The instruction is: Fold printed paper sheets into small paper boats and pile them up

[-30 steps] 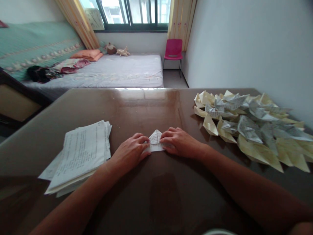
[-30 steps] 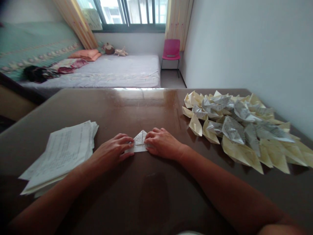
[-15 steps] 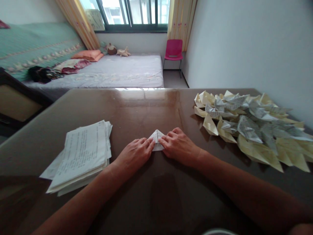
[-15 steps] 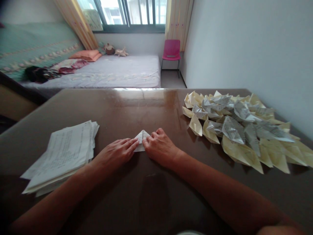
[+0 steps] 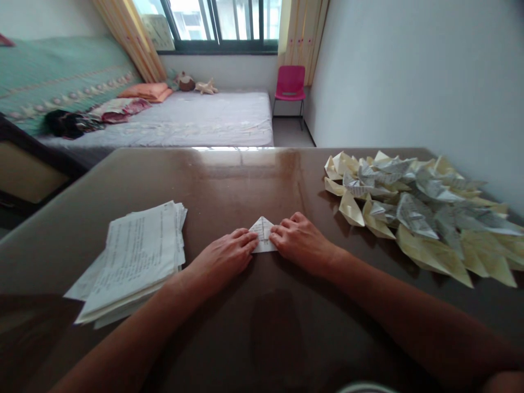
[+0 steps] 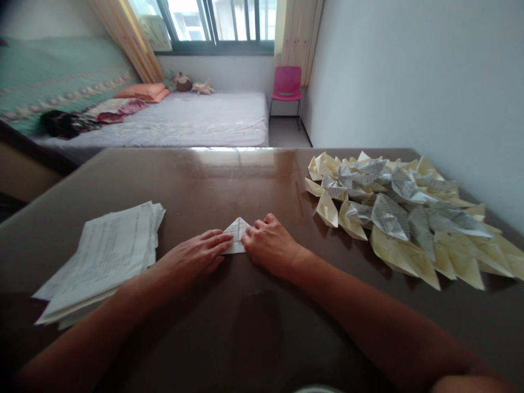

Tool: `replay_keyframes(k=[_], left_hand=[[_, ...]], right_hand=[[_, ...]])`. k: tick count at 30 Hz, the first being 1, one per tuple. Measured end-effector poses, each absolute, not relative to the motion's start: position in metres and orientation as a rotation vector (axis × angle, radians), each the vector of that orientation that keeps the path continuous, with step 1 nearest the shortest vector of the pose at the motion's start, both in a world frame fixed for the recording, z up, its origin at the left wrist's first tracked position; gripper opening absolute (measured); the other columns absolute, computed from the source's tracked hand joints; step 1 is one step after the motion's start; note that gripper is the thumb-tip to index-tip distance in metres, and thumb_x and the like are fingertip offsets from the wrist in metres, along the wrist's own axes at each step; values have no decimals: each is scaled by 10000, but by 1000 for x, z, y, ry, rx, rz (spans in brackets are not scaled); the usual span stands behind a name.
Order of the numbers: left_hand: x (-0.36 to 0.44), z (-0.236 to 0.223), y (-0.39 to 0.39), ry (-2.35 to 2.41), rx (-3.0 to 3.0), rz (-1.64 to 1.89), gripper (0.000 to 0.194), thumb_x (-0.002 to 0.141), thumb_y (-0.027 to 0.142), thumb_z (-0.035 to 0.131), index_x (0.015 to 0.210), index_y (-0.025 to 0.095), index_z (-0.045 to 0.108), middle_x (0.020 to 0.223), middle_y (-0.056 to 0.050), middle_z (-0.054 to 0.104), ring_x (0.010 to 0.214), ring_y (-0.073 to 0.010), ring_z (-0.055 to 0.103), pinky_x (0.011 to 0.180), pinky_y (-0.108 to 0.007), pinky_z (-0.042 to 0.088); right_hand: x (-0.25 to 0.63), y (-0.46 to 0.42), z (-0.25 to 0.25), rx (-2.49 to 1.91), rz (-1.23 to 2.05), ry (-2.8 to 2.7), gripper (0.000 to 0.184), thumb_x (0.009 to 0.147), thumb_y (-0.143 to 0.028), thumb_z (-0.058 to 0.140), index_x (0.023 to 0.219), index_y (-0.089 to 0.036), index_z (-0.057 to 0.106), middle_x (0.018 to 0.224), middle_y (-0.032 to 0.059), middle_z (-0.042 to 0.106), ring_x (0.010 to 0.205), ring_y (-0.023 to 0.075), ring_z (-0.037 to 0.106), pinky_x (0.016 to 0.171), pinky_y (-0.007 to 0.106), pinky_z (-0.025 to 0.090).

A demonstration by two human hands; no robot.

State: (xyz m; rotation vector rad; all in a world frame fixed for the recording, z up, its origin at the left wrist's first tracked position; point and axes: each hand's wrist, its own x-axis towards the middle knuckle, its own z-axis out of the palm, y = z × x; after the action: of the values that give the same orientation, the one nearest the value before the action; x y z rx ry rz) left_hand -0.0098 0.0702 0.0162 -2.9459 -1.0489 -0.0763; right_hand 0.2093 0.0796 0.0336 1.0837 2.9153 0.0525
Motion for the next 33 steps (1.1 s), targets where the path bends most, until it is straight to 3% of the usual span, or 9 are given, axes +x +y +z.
replay_keyframes(k=[4, 11, 18, 26, 30, 33], left_hand=[[-8, 9, 68, -1031, -2903, -63, 252, 899, 167, 479, 1122, 142, 596, 1189, -91, 634, 1106, -217, 557, 938, -338, 482], [0, 21, 65, -1094, -2842, 57, 246, 895, 107, 467, 1110, 118, 586, 1134, -120, 642, 1063, -219, 579, 877, -326, 514], [-8, 13, 67, -1105, -2838, 40, 254, 891, 170, 514, 1136, 132, 571, 1160, -115, 630, 1062, -226, 574, 872, -330, 501], [-7, 24, 69, -1159, -2822, 108, 267, 873, 89, 502, 1123, 144, 579, 1143, -98, 632, 1039, -200, 572, 876, -303, 486], [-7, 26, 69, -1179, -2835, -12, 228, 912, 217, 497, 1118, 167, 583, 1135, -80, 638, 1005, -200, 577, 876, -321, 486], [-5, 25, 67, -1224, -2802, -77, 307, 917, 357, 504, 1155, 173, 565, 1156, -86, 632, 1004, -217, 583, 861, -341, 491]], right_hand=[[212, 75, 37, 1083, -10, 2891, 181, 893, -246, 508, 982, -162, 641, 1029, 93, 668, 927, 231, 569, 770, 360, 342], [207, 75, 37, 1129, 54, 2867, 199, 921, -167, 455, 1033, -147, 618, 1036, 121, 648, 936, 246, 560, 757, 360, 409], [224, 86, 44, 1008, -252, 2917, 299, 821, -134, 567, 1115, -170, 613, 1166, 97, 604, 1023, 214, 524, 857, 325, 441], [213, 82, 30, 1055, -185, 2967, 267, 898, -130, 461, 1122, -155, 603, 1089, 105, 615, 965, 209, 557, 863, 352, 444], [216, 90, 25, 1150, -539, 3059, 317, 818, -59, 501, 1089, -160, 630, 1029, 77, 644, 933, 168, 581, 858, 283, 432], [222, 97, 21, 1304, -804, 3073, 351, 754, -30, 513, 1045, -165, 657, 940, 49, 664, 807, 133, 592, 767, 236, 434]])
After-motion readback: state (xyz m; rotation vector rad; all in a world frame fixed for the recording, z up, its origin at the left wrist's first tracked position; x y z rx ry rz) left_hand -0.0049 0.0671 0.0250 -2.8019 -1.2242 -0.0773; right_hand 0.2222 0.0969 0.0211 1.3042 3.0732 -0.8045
